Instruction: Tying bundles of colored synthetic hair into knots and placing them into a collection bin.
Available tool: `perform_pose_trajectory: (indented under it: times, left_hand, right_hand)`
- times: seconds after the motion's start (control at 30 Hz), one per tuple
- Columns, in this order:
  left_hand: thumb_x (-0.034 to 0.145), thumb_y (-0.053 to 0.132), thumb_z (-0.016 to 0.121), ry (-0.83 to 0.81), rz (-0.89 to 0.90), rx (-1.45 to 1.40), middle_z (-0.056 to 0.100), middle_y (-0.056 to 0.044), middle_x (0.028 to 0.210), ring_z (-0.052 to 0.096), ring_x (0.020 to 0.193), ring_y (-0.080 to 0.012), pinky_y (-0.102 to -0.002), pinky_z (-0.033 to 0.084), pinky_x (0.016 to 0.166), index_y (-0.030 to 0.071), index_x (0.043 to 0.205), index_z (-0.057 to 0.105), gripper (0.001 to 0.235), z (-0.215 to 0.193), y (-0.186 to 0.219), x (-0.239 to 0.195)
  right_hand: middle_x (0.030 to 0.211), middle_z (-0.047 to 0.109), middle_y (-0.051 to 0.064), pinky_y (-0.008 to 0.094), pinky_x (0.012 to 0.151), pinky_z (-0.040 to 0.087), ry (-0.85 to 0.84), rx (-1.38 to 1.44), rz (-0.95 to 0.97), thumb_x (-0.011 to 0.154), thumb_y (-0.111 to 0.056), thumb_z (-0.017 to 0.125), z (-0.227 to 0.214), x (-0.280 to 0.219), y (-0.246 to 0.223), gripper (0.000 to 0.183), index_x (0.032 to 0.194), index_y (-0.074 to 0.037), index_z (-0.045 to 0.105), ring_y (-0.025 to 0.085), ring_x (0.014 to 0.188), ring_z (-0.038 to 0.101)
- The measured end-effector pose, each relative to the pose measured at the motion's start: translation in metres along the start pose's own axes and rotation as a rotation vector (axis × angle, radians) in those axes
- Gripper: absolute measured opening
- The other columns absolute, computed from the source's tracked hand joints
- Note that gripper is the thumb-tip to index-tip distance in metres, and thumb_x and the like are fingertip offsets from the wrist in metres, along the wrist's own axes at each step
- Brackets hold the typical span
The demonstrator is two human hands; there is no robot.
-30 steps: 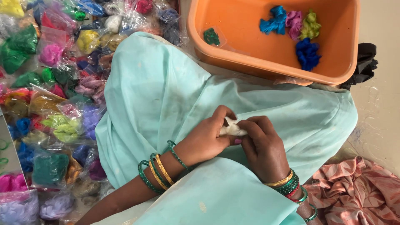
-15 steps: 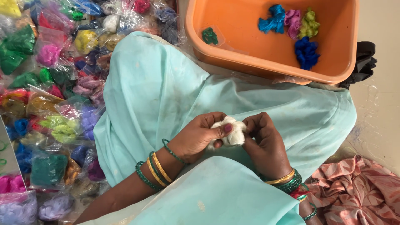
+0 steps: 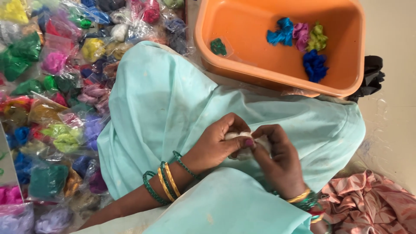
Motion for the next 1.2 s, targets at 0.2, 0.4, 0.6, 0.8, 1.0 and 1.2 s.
perform_pose_trajectory:
  times: [0.2,0.4,0.6,0.8,1.0,1.2]
  left_hand:
    - [0.097,0.017,0.071,-0.054,0.055,0.138,0.066,-0.001,0.094,0.06,0.08,-0.0071,-0.024,0.051,0.066,0.003,0.111,0.061,0.022,0.0,0.005,0.006]
    - [0.099,0.014,0.069,0.092,0.205,0.172,0.067,-0.001,0.1,0.06,0.092,-0.0064,-0.023,0.051,0.082,0.001,0.112,0.063,0.02,-0.016,-0.007,0.012]
    - [0.099,0.017,0.069,0.008,0.148,0.112,0.064,0.0,0.095,0.058,0.085,-0.0064,-0.022,0.051,0.079,0.003,0.124,0.062,0.03,-0.001,0.008,0.018]
    - [0.094,0.016,0.068,0.029,-0.031,0.018,0.065,0.002,0.094,0.051,0.072,-0.0056,-0.021,0.042,0.061,0.005,0.12,0.063,0.028,-0.009,-0.024,0.047]
    - [0.102,0.022,0.068,0.171,0.222,-0.282,0.066,-0.005,0.105,0.064,0.088,-0.0135,-0.031,0.054,0.078,0.005,0.121,0.055,0.028,0.003,-0.004,0.06]
    - [0.088,0.045,0.06,0.113,-0.041,-0.706,0.06,-0.006,0.113,0.071,0.099,-0.0227,-0.039,0.058,0.086,0.013,0.124,0.054,0.048,0.011,0.02,0.064]
  right_hand:
    - [0.101,0.068,0.006,0.03,0.074,0.059,-0.109,0.444,0.246,0.096,-0.001,0.062,-0.012,0.012,-0.012,0.017,0.112,0.0,0.062,0.013,0.087,0.067]
    - [0.091,0.063,0.008,0.023,0.055,0.046,-0.01,0.213,0.246,0.096,-0.001,0.065,-0.027,0.012,-0.015,0.022,0.118,-0.002,0.065,0.009,0.068,0.053]
    - [0.101,0.066,0.007,0.019,0.052,0.042,0.042,0.587,0.135,0.102,0.001,0.061,-0.03,0.025,-0.022,0.019,0.12,-0.003,0.061,0.007,0.071,0.055]
    - [0.107,0.066,0.005,0.023,0.067,0.049,0.133,0.138,-0.042,0.095,0.009,0.063,-0.018,0.022,-0.015,0.03,0.123,-0.001,0.061,0.009,0.08,0.057]
    - [0.087,0.062,0.011,0.029,0.066,0.052,0.222,-0.44,-0.179,0.087,0.011,0.063,0.007,0.021,-0.026,0.05,0.133,-0.008,0.067,0.021,0.068,0.061]
    - [0.103,0.068,0.011,0.046,0.089,0.047,0.194,-0.587,-0.388,0.077,0.001,0.068,0.017,0.035,-0.018,0.053,0.129,-0.005,0.061,0.033,0.095,0.064]
Point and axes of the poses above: each hand's wrist, its own x-axis towards the middle knuckle, its own z-axis out of the palm, y = z × x, the point moved 3 cm from there along x, towards the middle knuckle
